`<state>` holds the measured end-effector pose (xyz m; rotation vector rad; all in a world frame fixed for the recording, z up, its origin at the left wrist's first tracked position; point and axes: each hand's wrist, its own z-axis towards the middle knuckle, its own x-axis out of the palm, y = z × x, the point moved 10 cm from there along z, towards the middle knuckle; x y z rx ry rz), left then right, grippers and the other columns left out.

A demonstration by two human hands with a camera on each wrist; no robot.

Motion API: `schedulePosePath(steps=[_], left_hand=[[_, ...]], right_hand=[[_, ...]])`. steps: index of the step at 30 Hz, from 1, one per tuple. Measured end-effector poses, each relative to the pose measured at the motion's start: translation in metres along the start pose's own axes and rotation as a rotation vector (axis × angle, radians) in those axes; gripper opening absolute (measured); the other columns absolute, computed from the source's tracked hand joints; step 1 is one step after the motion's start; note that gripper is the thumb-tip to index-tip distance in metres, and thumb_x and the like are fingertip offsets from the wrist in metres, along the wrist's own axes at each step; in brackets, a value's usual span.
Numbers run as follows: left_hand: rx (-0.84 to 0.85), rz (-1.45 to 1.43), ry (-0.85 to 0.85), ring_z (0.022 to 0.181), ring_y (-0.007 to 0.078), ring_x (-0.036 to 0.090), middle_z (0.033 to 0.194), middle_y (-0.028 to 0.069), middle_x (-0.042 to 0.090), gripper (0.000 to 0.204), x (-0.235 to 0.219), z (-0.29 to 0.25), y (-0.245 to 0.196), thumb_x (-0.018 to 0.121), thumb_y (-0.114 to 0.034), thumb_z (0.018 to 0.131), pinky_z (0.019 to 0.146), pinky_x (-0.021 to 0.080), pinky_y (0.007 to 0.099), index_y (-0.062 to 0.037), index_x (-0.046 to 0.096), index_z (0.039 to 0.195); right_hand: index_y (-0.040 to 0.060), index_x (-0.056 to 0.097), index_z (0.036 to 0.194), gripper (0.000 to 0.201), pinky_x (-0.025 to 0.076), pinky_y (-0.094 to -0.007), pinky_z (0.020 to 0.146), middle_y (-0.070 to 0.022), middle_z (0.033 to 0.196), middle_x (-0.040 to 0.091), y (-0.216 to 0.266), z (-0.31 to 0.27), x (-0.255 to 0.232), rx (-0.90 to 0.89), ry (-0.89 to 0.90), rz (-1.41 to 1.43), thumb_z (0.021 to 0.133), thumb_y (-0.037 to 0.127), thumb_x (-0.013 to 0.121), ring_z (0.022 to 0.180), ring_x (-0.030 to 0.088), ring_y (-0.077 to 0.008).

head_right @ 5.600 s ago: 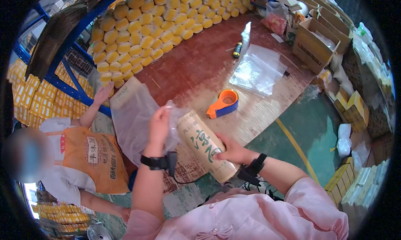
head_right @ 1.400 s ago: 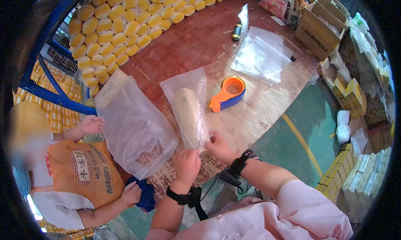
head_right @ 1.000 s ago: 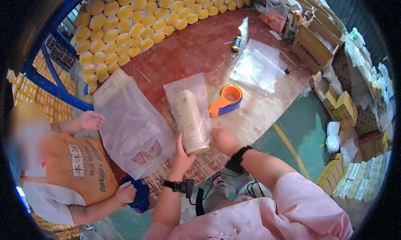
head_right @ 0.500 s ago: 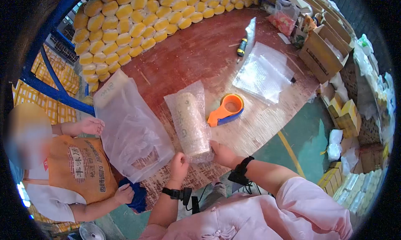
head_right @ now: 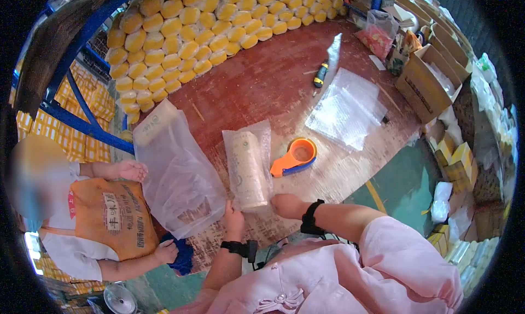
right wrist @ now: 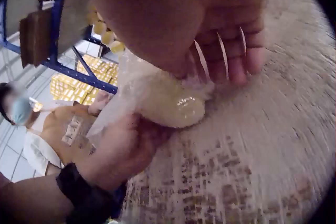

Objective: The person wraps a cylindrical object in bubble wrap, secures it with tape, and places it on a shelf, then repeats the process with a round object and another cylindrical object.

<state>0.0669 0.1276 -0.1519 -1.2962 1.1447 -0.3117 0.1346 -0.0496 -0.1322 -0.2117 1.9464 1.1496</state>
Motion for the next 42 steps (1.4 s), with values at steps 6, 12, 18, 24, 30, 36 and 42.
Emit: schedulePosePath(steps=[6, 12, 18, 24, 30, 36, 42], left_hand=[[0.035, -0.039, 0.057, 0.066, 0.0268, 0.056, 0.07, 0.0151, 0.057, 0.024, -0.042, 0.008, -0.058, 0.047, -0.021, 0.093, 0.063, 0.044, 0.0367, 0.0002, 0.053, 0.084], [0.262, -0.219, 0.162, 0.058, 0.0121, 0.05, 0.063, 0.0032, 0.054, 0.029, -0.108, 0.054, -0.253, 0.048, -0.022, 0.094, 0.054, 0.04, 0.028, -0.003, 0.051, 0.072], [0.144, -0.455, 0.184, 0.059, 0.0095, 0.049, 0.068, 0.0, 0.055, 0.03, -0.13, 0.078, -0.287, 0.049, -0.022, 0.093, 0.054, 0.04, 0.0261, -0.0023, 0.051, 0.07], [0.591, 0.129, 0.03, 0.06, 0.0292, 0.051, 0.066, 0.0148, 0.051, 0.025, -0.143, -0.012, -0.275, 0.051, -0.02, 0.09, 0.057, 0.04, 0.0369, 0.0006, 0.048, 0.076], [0.662, 0.346, 0.247, 0.07, 0.0375, 0.054, 0.071, 0.0165, 0.054, 0.013, -0.045, -0.059, -0.178, 0.055, -0.015, 0.08, 0.06, 0.043, 0.0446, -0.0034, 0.053, 0.074], [0.965, 0.308, 0.732, 0.075, 0.0276, 0.06, 0.075, 0.0085, 0.06, 0.007, 0.054, -0.134, -0.132, 0.057, -0.016, 0.074, 0.068, 0.046, 0.04, -0.009, 0.058, 0.073], [0.92, 0.281, 0.583, 0.105, 0.0305, 0.049, 0.105, 0.0093, 0.054, 0.037, 0.02, -0.097, -0.145, 0.069, -0.022, 0.071, 0.089, 0.04, 0.0443, -0.0111, 0.057, 0.104]], right_hand=[[0.0009, 0.059, 0.077, 0.02, 0.048, -0.0383, 0.073, -0.015, 0.076, 0.062, 0.035, -0.007, -0.067, 0.027, 0.007, 0.476, 0.085, 0.017, 0.05, 0.074, 0.061, -0.0288], [0.0015, 0.054, 0.072, 0.021, 0.048, -0.03, 0.062, -0.0085, 0.069, 0.057, 0.077, 0.04, -0.245, -0.111, -0.335, 1.193, 0.087, 0.011, 0.044, 0.067, 0.059, -0.0181], [0.0029, 0.05, 0.068, 0.02, 0.047, -0.0295, 0.058, -0.008, 0.068, 0.054, 0.124, 0.086, -0.275, -0.048, -0.274, 1.225, 0.085, 0.013, 0.046, 0.062, 0.056, -0.0183], [0.0022, 0.051, 0.072, 0.02, 0.047, -0.0308, 0.076, -0.0076, 0.076, 0.055, 0.126, 0.059, -0.25, -0.226, -0.161, 1.141, 0.088, 0.012, 0.044, 0.076, 0.055, -0.0174], [-0.0011, 0.058, 0.079, 0.021, 0.046, -0.0315, 0.079, -0.0086, 0.081, 0.059, 0.009, 0.01, -0.1, 0.103, -0.069, 0.769, 0.088, 0.013, 0.046, 0.081, 0.058, -0.0185], [-0.0009, 0.06, 0.079, 0.019, 0.046, -0.0339, 0.075, -0.0116, 0.078, 0.061, -0.037, -0.066, -0.049, 0.272, -0.01, 0.479, 0.085, 0.014, 0.049, 0.079, 0.059, -0.0247], [0.0006, 0.06, 0.098, 0.023, 0.048, -0.0345, 0.078, -0.0151, 0.087, 0.063, -0.002, -0.07, -0.129, 0.197, -0.303, 0.357, 0.084, 0.018, 0.055, 0.087, 0.061, -0.0291]])
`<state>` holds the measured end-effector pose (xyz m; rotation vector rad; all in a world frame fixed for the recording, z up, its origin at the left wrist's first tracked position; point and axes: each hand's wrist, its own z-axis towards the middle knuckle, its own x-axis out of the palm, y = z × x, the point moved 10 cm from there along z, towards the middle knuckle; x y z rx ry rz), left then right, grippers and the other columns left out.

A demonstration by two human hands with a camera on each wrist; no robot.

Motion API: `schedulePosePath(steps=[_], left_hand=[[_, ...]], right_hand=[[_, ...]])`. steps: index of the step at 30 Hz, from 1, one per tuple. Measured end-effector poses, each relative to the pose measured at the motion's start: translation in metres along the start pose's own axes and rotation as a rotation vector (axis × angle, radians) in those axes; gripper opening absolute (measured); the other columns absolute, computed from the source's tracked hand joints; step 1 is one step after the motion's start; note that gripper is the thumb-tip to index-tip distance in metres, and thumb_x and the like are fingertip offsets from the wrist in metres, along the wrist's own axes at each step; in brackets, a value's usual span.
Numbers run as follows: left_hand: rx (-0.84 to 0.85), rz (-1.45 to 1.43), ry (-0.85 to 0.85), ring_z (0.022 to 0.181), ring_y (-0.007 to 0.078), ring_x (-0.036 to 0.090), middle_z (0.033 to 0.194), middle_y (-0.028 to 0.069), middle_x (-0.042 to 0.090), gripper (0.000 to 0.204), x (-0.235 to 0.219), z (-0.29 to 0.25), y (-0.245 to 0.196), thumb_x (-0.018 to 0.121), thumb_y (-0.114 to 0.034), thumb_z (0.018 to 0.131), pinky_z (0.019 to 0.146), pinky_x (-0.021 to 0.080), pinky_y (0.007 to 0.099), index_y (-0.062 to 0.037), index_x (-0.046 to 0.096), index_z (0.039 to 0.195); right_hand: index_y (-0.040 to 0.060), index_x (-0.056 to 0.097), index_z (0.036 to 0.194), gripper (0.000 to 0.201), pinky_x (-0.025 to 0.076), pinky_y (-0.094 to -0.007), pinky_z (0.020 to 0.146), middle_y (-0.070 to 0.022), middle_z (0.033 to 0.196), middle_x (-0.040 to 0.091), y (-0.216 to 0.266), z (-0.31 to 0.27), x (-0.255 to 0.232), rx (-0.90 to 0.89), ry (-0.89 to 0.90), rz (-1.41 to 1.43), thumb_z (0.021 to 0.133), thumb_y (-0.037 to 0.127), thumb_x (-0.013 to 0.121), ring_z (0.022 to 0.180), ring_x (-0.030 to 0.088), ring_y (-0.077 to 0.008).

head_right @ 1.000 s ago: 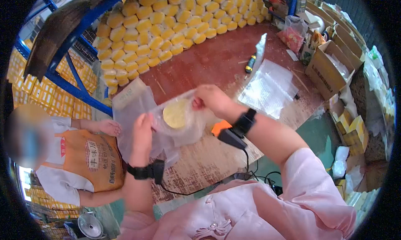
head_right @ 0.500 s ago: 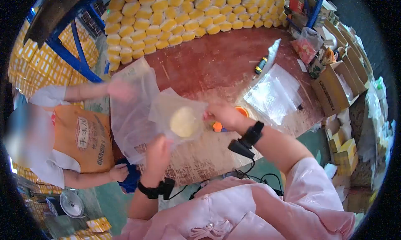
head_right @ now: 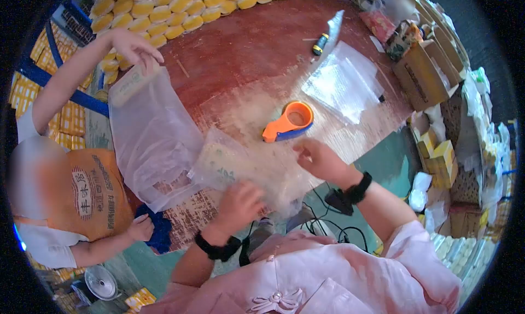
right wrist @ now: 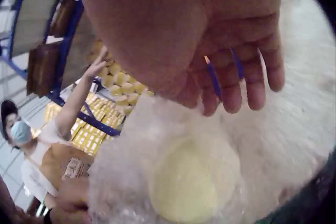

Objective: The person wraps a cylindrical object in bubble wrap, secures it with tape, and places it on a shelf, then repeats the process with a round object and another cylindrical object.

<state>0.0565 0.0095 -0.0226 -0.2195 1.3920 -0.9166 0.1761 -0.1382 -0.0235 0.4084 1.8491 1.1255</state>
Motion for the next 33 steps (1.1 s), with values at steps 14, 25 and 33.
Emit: schedulePosePath(steps=[14, 25, 33], left_hand=[[-0.008, 0.612, 0.022, 0.133, 0.0346, 0.023, 0.142, 0.0098, 0.03, 0.077, 0.01, -0.019, 0.056, 0.076, -0.024, 0.062, 0.106, 0.018, 0.0592, -0.0234, 0.043, 0.132], [-0.055, 0.472, -0.449, 0.129, 0.0388, 0.029, 0.136, 0.0145, 0.033, 0.071, -0.099, -0.054, 0.025, 0.077, -0.025, 0.061, 0.104, 0.021, 0.0601, -0.015, 0.047, 0.125], [-0.178, 0.481, 0.314, 0.091, 0.0272, 0.06, 0.088, 0.0077, 0.062, 0.012, -0.075, 0.022, 0.092, 0.054, -0.01, 0.075, 0.075, 0.049, 0.0446, -0.0099, 0.062, 0.083]], right_hand=[[0.0036, 0.065, 0.082, 0.022, 0.046, -0.0354, 0.066, -0.0106, 0.077, 0.061, -0.047, 0.101, 0.155, -0.308, 0.413, -0.578, 0.085, 0.021, 0.051, 0.075, 0.06, -0.0244], [0.0053, 0.051, 0.086, 0.01, 0.047, -0.0463, 0.061, -0.017, 0.074, 0.059, 0.116, 0.058, 0.132, -0.577, 0.303, -0.433, 0.08, 0.013, 0.051, 0.07, 0.06, -0.0374], [0.0051, 0.052, 0.104, 0.026, 0.049, -0.0433, 0.071, -0.0166, 0.09, 0.059, 0.117, 0.063, 0.125, -0.703, 0.45, -0.683, 0.08, 0.015, 0.057, 0.083, 0.06, -0.0346]])
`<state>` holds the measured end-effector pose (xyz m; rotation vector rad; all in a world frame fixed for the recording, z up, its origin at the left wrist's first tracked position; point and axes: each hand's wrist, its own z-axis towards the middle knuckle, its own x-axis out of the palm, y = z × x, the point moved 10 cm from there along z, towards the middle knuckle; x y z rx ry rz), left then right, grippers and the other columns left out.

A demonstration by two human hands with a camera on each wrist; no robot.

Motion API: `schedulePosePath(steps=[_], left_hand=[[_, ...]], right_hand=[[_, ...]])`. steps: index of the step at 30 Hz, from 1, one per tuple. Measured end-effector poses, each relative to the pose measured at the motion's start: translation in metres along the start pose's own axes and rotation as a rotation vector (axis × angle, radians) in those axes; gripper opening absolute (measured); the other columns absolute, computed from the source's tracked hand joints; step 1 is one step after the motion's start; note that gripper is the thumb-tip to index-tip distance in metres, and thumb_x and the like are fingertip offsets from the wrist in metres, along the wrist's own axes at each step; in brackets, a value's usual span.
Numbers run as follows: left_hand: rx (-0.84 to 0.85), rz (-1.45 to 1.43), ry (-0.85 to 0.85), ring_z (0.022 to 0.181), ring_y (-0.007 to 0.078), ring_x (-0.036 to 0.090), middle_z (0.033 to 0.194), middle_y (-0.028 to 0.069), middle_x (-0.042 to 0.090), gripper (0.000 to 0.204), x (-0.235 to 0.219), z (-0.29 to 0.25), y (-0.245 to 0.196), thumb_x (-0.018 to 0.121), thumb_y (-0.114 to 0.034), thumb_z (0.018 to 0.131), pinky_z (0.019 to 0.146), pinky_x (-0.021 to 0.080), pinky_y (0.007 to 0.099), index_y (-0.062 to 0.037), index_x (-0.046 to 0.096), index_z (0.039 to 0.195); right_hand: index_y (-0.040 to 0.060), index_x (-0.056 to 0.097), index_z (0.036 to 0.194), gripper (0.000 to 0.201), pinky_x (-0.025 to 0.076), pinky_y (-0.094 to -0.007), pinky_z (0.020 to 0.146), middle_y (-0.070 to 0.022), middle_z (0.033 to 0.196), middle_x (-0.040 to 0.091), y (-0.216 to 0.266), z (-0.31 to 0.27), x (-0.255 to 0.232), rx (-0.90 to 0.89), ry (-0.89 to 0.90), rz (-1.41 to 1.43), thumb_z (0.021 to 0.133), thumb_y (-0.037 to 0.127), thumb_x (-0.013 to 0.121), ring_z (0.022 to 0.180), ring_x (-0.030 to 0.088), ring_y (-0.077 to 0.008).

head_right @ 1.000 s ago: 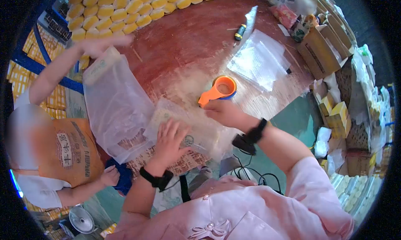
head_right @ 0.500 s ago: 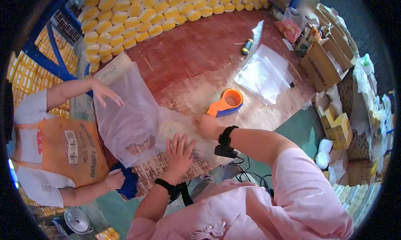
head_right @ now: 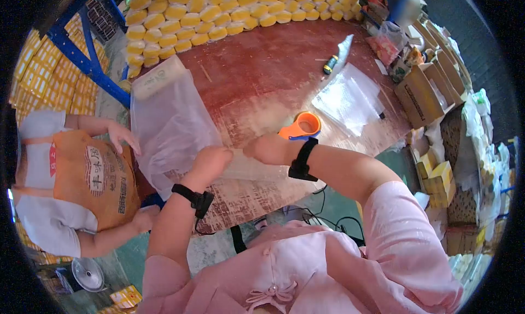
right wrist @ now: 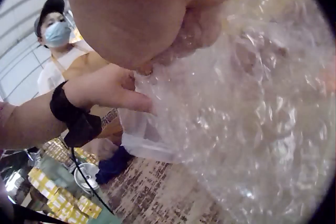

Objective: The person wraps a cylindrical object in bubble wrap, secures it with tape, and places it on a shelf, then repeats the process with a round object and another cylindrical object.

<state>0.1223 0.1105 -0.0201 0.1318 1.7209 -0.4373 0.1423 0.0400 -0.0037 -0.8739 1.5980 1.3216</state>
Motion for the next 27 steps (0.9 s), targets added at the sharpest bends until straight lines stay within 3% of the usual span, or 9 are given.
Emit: schedulePosePath(steps=[4, 6, 7, 9, 15, 19, 22, 24, 27], left_hand=[[0.057, -0.048, -0.177, 0.072, 0.031, 0.061, 0.08, 0.009, 0.061, 0.008, -0.01, -0.007, -0.011, 0.05, -0.008, 0.075, 0.062, 0.049, 0.0402, -0.0095, 0.058, 0.076], [0.076, 0.023, -0.075, 0.074, 0.0309, 0.061, 0.079, 0.0092, 0.059, 0.007, -0.004, -0.012, -0.017, 0.05, -0.008, 0.075, 0.061, 0.049, 0.0413, -0.0093, 0.058, 0.076], [0.091, 0.029, -0.062, 0.074, 0.0309, 0.061, 0.079, 0.0092, 0.059, 0.007, -0.004, -0.012, -0.018, 0.05, -0.008, 0.075, 0.061, 0.049, 0.0413, -0.0093, 0.058, 0.076], [0.088, 0.02, -0.068, 0.073, 0.0302, 0.061, 0.078, 0.0081, 0.059, 0.006, -0.004, -0.014, -0.019, 0.054, -0.014, 0.076, 0.059, 0.049, 0.0415, -0.01, 0.058, 0.075], [0.081, -0.174, -0.08, 0.079, 0.0306, 0.06, 0.082, 0.0088, 0.059, 0.007, -0.004, -0.02, -0.013, 0.057, -0.012, 0.074, 0.063, 0.048, 0.0425, -0.0091, 0.057, 0.08], [0.059, -0.095, -0.113, 0.086, 0.0309, 0.059, 0.084, 0.0108, 0.059, 0.008, -0.005, -0.025, -0.008, 0.053, -0.008, 0.077, 0.072, 0.048, 0.0413, -0.0077, 0.056, 0.084], [0.04, -0.015, 0.054, 0.091, 0.0306, 0.058, 0.089, 0.0121, 0.06, 0.011, 0.009, -0.023, -0.004, 0.051, -0.008, 0.078, 0.075, 0.048, 0.0403, -0.0065, 0.056, 0.088], [0.0, 0.005, 0.039, 0.091, 0.0304, 0.058, 0.092, 0.0124, 0.06, 0.012, 0.012, -0.026, -0.004, 0.049, -0.008, 0.079, 0.075, 0.049, 0.0405, -0.006, 0.056, 0.088], [0.003, 0.011, -0.027, 0.091, 0.0304, 0.058, 0.094, 0.0131, 0.061, 0.011, 0.023, -0.03, -0.002, 0.048, -0.008, 0.079, 0.074, 0.049, 0.0411, -0.0056, 0.056, 0.087]], right_hand=[[0.0037, 0.049, 0.118, 0.046, 0.046, -0.0426, 0.082, -0.0188, 0.102, 0.057, -0.008, -0.026, -0.035, 0.143, -0.258, 0.173, 0.078, 0.023, 0.063, 0.096, 0.057, -0.0346], [0.0032, 0.042, 0.128, 0.065, 0.043, -0.0424, 0.09, -0.0203, 0.107, 0.055, -0.023, -0.04, 0.012, 0.467, 0.217, 0.2, 0.076, 0.03, 0.069, 0.103, 0.055, -0.0342], [0.0032, 0.042, 0.128, 0.065, 0.043, -0.0424, 0.09, -0.0203, 0.107, 0.055, -0.02, -0.044, 0.019, 0.478, 0.206, 0.213, 0.076, 0.03, 0.069, 0.103, 0.055, -0.0342], [0.0001, 0.055, 0.104, 0.034, 0.049, -0.0435, 0.078, -0.0215, 0.098, 0.062, -0.005, -0.043, 0.022, 0.362, 0.06, -0.099, 0.079, 0.021, 0.062, 0.09, 0.062, -0.0351], [0.0032, 0.057, 0.09, 0.015, 0.051, -0.0421, 0.069, -0.0159, 0.091, 0.06, -0.028, -0.042, 0.041, 0.387, 0.093, -0.064, 0.075, 0.006, 0.055, 0.084, 0.062, -0.0327], [0.0029, 0.056, 0.093, 0.018, 0.05, -0.0425, 0.072, -0.015, 0.088, 0.059, -0.031, -0.045, 0.039, 0.391, 0.053, 0.036, 0.076, 0.01, 0.058, 0.086, 0.061, -0.0329], [0.0042, 0.056, 0.093, 0.02, 0.048, -0.0425, 0.075, -0.0135, 0.087, 0.059, -0.034, -0.052, 0.041, 0.477, -0.024, 0.09, 0.076, 0.014, 0.061, 0.088, 0.06, -0.0327], [0.0058, 0.055, 0.093, 0.023, 0.047, -0.0426, 0.077, -0.0123, 0.085, 0.059, -0.023, -0.062, 0.033, 0.46, -0.172, -0.138, 0.075, 0.018, 0.063, 0.09, 0.059, -0.0323], [0.0058, 0.055, 0.095, 0.023, 0.049, -0.0451, 0.068, -0.0123, 0.081, 0.061, -0.031, -0.06, 0.058, 0.454, 0.007, -0.074, 0.074, 0.014, 0.059, 0.082, 0.061, -0.0331]])
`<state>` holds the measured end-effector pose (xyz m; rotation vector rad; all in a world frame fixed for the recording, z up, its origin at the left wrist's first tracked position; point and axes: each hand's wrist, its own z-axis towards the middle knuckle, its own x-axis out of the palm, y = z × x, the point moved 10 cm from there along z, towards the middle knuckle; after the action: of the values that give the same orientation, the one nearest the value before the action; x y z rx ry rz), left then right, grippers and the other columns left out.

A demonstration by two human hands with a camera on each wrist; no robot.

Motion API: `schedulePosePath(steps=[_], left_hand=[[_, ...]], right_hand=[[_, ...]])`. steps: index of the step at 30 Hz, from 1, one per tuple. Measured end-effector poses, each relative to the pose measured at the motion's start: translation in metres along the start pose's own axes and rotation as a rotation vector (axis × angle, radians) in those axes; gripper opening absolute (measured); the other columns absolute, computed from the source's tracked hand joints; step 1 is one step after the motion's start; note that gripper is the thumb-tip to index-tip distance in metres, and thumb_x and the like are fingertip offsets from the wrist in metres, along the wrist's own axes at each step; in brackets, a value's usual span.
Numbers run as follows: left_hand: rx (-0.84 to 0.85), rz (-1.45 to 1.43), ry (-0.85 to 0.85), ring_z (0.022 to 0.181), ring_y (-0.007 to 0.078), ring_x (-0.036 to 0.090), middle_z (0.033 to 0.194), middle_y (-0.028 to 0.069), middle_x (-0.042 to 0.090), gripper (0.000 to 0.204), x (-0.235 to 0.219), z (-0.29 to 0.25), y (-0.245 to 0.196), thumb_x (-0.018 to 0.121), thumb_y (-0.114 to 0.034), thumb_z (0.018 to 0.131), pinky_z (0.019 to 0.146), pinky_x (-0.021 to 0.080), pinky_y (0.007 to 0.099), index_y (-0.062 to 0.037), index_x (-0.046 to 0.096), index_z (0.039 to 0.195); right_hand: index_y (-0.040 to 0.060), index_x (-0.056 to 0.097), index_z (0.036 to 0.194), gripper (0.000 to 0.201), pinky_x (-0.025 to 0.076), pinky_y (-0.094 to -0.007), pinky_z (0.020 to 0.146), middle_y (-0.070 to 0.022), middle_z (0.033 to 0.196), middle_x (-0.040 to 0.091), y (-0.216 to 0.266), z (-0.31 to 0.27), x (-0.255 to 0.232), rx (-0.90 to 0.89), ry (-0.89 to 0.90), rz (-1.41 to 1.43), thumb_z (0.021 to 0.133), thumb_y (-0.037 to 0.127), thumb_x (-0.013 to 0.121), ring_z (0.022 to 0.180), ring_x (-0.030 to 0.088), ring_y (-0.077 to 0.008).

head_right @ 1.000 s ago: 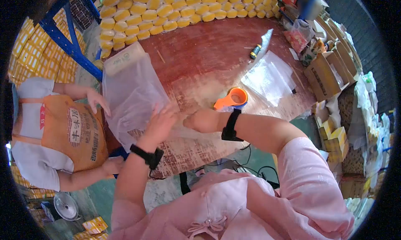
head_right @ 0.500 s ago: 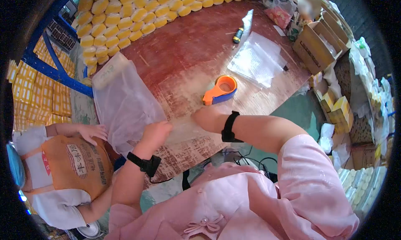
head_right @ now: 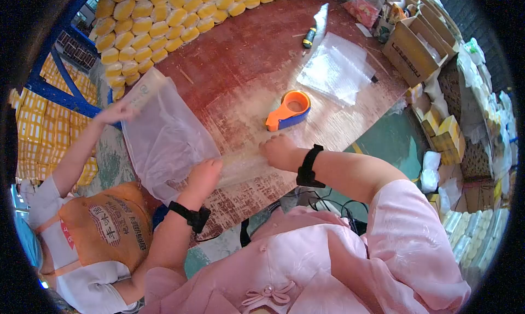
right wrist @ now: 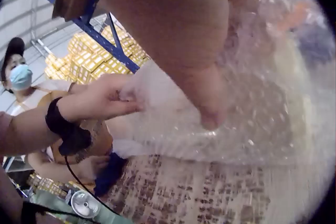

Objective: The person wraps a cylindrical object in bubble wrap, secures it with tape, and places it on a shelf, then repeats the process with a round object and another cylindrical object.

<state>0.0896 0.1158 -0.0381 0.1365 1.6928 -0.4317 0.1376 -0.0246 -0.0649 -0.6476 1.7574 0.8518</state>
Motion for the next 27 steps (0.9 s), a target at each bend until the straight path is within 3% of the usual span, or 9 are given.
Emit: schedulePosePath(steps=[4, 6, 7, 9, 16, 21, 25, 26, 27], left_hand=[[-0.066, -0.072, 0.031, 0.091, 0.03, 0.059, 0.092, 0.0123, 0.06, 0.009, 0.017, 0.009, 0.016, 0.05, -0.009, 0.078, 0.073, 0.049, 0.0411, -0.0063, 0.056, 0.084], [-0.011, 0.143, -0.094, 0.085, 0.0285, 0.058, 0.084, 0.0099, 0.057, 0.008, 0.01, 0.002, 0.006, 0.052, -0.012, 0.075, 0.071, 0.049, 0.0392, -0.0084, 0.055, 0.081], [-0.008, 0.144, -0.085, 0.085, 0.0285, 0.058, 0.084, 0.0099, 0.057, 0.008, 0.014, -0.004, 0.006, 0.052, -0.012, 0.075, 0.071, 0.049, 0.0392, -0.0084, 0.055, 0.081], [0.166, 0.197, -0.27, 0.077, 0.0266, 0.055, 0.077, 0.0068, 0.051, 0.007, 0.007, -0.021, -0.014, 0.055, -0.014, 0.07, 0.069, 0.048, 0.0366, -0.0106, 0.053, 0.077], [0.173, 0.121, -0.136, 0.082, 0.0248, 0.052, 0.078, 0.0059, 0.048, 0.008, 0.021, -0.068, -0.004, 0.057, -0.012, 0.067, 0.069, 0.047, 0.0386, -0.0134, 0.053, 0.074], [0.279, 0.088, -0.446, 0.1, 0.0304, 0.051, 0.101, 0.0091, 0.054, 0.023, -0.033, -0.022, -0.071, 0.063, -0.019, 0.073, 0.085, 0.043, 0.0462, -0.019, 0.061, 0.096], [0.227, 0.087, -0.21, 0.11, 0.0335, 0.046, 0.123, 0.0119, 0.045, 0.052, 0.002, 0.032, -0.067, 0.068, -0.028, 0.072, 0.089, 0.038, 0.052, -0.0347, 0.053, 0.121], [0.221, 0.022, -0.088, 0.112, 0.0339, 0.044, 0.127, 0.0121, 0.042, 0.06, 0.016, 0.032, -0.062, 0.07, -0.03, 0.071, 0.088, 0.037, 0.053, -0.0394, 0.048, 0.126], [0.242, 0.022, -0.102, 0.112, 0.0339, 0.044, 0.127, 0.0121, 0.042, 0.06, 0.014, 0.032, -0.063, 0.07, -0.03, 0.071, 0.088, 0.037, 0.053, -0.0394, 0.048, 0.126]], right_hand=[[0.0091, 0.055, 0.093, 0.019, 0.048, -0.0425, 0.063, -0.0103, 0.078, 0.061, -0.009, -0.001, 0.012, 0.038, 0.091, 0.135, 0.075, 0.013, 0.057, 0.081, 0.062, -0.0315], [0.0127, 0.053, 0.09, 0.015, 0.048, -0.0371, 0.058, -0.0083, 0.074, 0.057, 0.011, -0.015, -0.001, -0.129, -0.169, -0.049, 0.075, 0.013, 0.056, 0.073, 0.061, -0.0275], [0.0127, 0.053, 0.09, 0.015, 0.048, -0.0371, 0.058, -0.0083, 0.074, 0.057, 0.01, -0.019, 0.006, -0.125, -0.168, -0.04, 0.075, 0.013, 0.056, 0.073, 0.061, -0.0275], [0.0144, 0.05, 0.086, 0.012, 0.047, -0.0333, 0.055, -0.0055, 0.071, 0.05, 0.033, -0.041, -0.007, -0.419, -0.41, -0.059, 0.075, 0.016, 0.054, 0.068, 0.057, -0.0235], [0.0166, 0.054, 0.087, 0.017, 0.045, -0.0315, 0.063, -0.0023, 0.082, 0.045, 0.032, -0.06, -0.012, -0.599, -0.467, -0.055, 0.071, 0.018, 0.056, 0.077, 0.051, -0.0192], [0.0129, 0.053, 0.084, 0.017, 0.045, -0.0343, 0.065, -0.0038, 0.085, 0.047, 0.031, -0.06, -0.006, -0.616, -0.454, -0.002, 0.07, 0.022, 0.058, 0.081, 0.052, -0.0211], [0.0104, 0.054, 0.085, 0.02, 0.045, -0.0368, 0.072, -0.0077, 0.085, 0.049, 0.011, -0.066, -0.023, -0.546, -0.366, 0.279, 0.069, 0.02, 0.062, 0.085, 0.053, -0.0252], [0.0081, 0.055, 0.086, 0.019, 0.044, -0.0392, 0.077, -0.0103, 0.087, 0.053, -0.026, -0.054, 0.001, -0.31, -0.236, 0.285, 0.07, 0.016, 0.062, 0.088, 0.053, -0.0289], [0.0081, 0.055, 0.086, 0.019, 0.044, -0.0392, 0.077, -0.0103, 0.087, 0.053, -0.04, -0.052, -0.01, -0.292, -0.244, 0.268, 0.07, 0.016, 0.062, 0.088, 0.053, -0.0289]])
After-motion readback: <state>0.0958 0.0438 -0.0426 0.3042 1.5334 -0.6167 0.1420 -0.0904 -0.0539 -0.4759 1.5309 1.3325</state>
